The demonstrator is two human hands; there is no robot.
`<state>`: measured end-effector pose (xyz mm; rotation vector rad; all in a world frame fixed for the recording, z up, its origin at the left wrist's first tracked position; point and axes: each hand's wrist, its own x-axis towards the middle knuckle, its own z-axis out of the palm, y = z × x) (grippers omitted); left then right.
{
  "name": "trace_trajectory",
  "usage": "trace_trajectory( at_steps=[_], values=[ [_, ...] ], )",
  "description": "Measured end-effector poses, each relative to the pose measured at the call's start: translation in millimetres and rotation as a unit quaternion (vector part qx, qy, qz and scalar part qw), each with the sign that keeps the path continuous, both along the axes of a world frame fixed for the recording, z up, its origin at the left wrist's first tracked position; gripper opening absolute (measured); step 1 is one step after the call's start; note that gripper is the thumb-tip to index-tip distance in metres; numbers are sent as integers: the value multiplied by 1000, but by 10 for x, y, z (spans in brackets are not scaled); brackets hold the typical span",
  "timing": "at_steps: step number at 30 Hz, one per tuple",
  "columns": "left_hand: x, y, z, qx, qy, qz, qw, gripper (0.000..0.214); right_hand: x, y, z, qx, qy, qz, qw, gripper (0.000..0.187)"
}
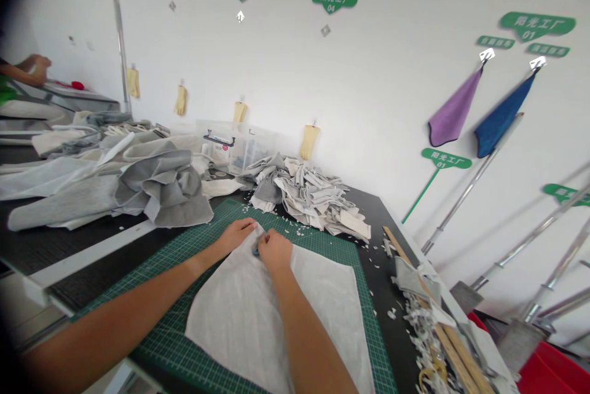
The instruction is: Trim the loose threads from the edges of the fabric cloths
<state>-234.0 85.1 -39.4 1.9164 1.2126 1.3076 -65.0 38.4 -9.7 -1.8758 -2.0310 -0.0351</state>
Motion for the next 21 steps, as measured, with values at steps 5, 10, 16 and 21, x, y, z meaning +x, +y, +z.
trace_trajectory(
  at_steps=[5, 10, 16, 21],
  values=[
    [10, 7, 12, -12, -2, 5, 1000, 36, -2, -22, 32, 5, -9, 1, 1000, 21],
    [6, -4, 31, -14, 3, 4, 1000, 36, -27, -75, 75, 7, -26, 10, 1000, 26],
    [7, 24, 1, -9, -2, 5, 1000, 36, -86, -107, 105, 5, -41, 4, 999, 33],
    [3, 40, -8, -5, 2, 0, 1000, 36, -114, -89, 96, 2, -32, 2, 999, 33]
  ],
)
